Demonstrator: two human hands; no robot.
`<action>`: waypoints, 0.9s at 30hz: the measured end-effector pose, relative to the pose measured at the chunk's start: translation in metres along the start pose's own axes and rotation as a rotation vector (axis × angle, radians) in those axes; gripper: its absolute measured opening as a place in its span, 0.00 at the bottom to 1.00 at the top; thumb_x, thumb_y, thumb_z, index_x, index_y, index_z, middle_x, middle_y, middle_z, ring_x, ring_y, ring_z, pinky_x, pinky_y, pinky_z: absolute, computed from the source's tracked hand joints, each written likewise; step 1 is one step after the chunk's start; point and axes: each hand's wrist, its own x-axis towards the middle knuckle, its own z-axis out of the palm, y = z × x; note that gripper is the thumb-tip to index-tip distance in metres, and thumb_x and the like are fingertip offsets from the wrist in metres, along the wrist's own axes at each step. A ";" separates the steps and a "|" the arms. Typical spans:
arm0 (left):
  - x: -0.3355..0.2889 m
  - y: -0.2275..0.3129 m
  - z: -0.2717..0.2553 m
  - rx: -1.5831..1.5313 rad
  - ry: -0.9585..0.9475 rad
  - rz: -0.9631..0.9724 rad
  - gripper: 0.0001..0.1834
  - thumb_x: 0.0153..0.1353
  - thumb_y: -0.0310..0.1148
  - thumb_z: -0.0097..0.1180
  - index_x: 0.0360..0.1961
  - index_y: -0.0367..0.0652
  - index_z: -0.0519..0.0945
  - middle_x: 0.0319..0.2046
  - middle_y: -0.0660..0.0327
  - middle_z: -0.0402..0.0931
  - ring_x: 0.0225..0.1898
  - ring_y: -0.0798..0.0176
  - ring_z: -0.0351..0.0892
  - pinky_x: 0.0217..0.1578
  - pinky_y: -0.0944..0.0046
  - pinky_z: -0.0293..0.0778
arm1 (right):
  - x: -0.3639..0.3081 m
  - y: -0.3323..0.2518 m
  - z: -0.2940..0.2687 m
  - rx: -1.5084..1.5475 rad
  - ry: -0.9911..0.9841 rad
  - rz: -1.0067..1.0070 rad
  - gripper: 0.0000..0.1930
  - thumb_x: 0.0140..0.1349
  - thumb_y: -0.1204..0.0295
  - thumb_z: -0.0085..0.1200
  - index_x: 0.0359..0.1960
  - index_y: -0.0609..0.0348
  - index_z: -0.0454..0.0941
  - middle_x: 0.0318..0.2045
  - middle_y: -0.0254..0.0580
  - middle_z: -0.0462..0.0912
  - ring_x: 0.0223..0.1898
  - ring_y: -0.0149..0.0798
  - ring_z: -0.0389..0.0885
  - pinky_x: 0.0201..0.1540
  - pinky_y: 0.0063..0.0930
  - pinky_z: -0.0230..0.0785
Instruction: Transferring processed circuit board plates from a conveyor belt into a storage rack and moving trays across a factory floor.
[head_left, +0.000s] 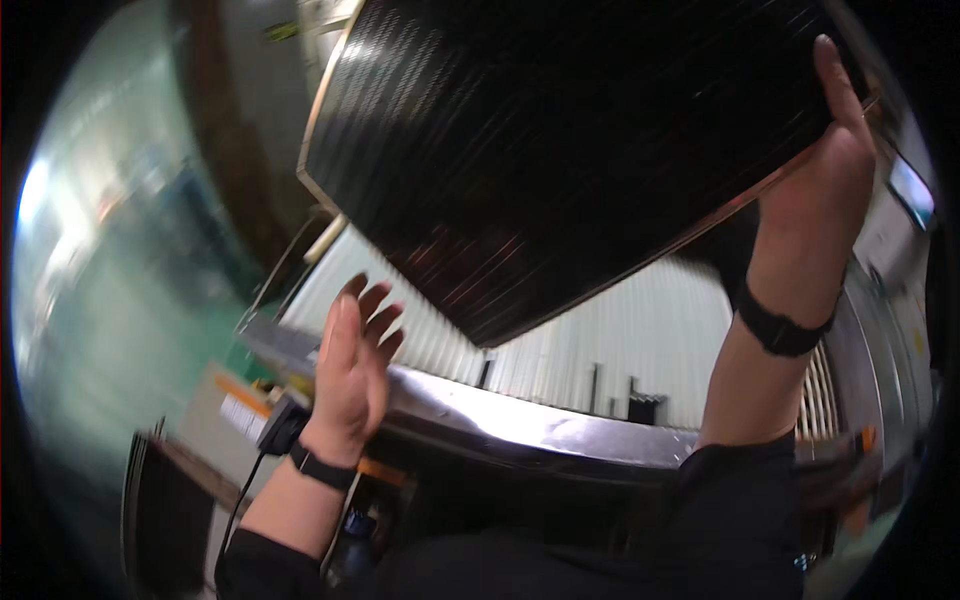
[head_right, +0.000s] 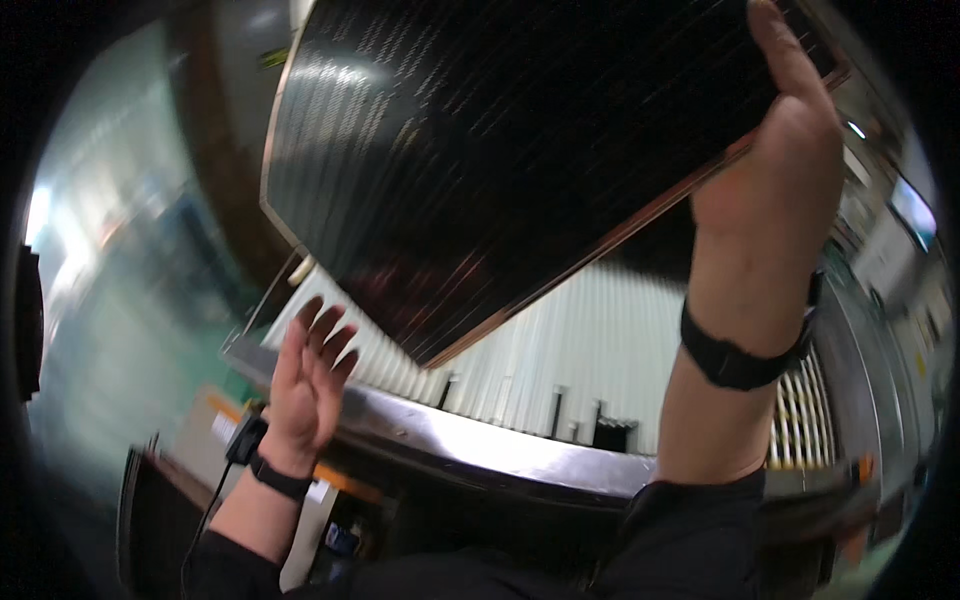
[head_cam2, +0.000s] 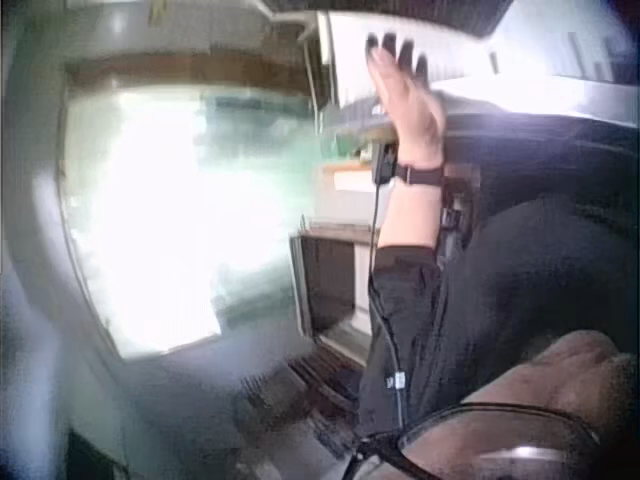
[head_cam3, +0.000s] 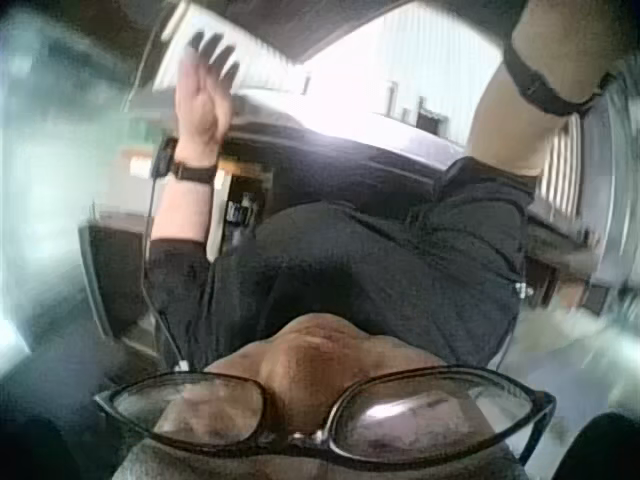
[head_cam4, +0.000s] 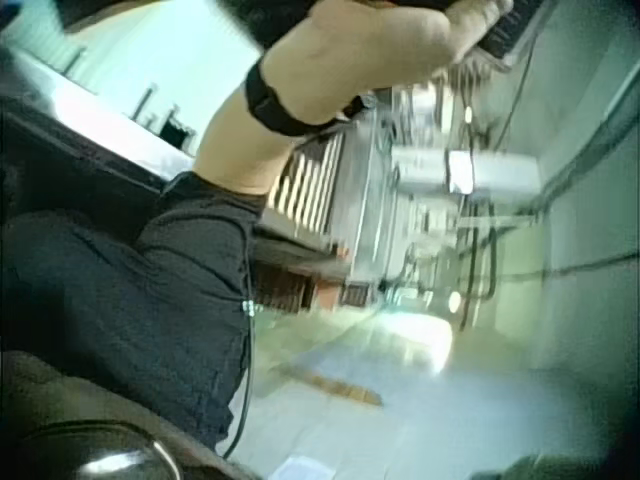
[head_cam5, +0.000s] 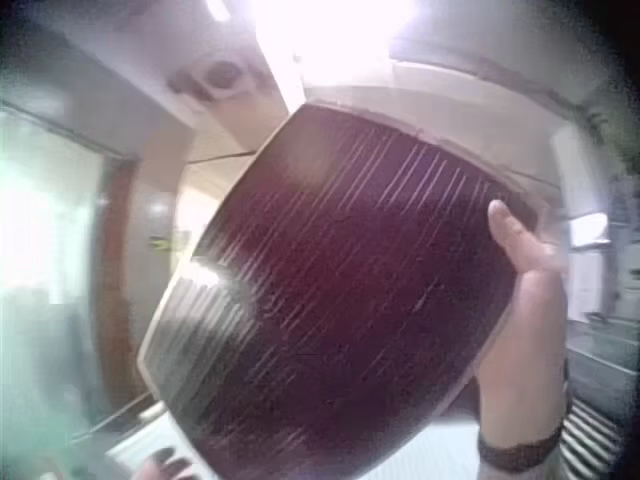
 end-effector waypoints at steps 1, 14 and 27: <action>0.006 0.000 -0.021 -0.230 -0.033 0.109 0.27 0.76 0.53 0.45 0.65 0.47 0.71 0.61 0.60 0.74 0.55 0.59 0.75 0.59 0.58 0.68 | -0.017 0.027 0.024 0.050 0.054 -0.005 0.15 0.71 0.69 0.55 0.52 0.66 0.81 0.47 0.51 0.87 0.48 0.46 0.88 0.54 0.36 0.81; -0.216 0.184 -0.165 -0.036 0.756 0.621 0.10 0.75 0.39 0.51 0.49 0.46 0.76 0.45 0.60 0.81 0.46 0.59 0.83 0.51 0.52 0.81 | -0.130 0.167 0.201 0.268 -0.972 0.494 0.22 0.71 0.72 0.55 0.63 0.67 0.68 0.41 0.48 0.85 0.34 0.33 0.88 0.33 0.22 0.83; -0.436 0.294 -0.285 0.185 1.180 0.846 0.16 0.75 0.38 0.53 0.59 0.47 0.74 0.55 0.63 0.77 0.58 0.60 0.76 0.60 0.52 0.73 | -0.281 0.164 0.389 0.040 -1.416 0.558 0.28 0.66 0.65 0.64 0.64 0.65 0.69 0.44 0.33 0.82 0.38 0.21 0.80 0.33 0.16 0.75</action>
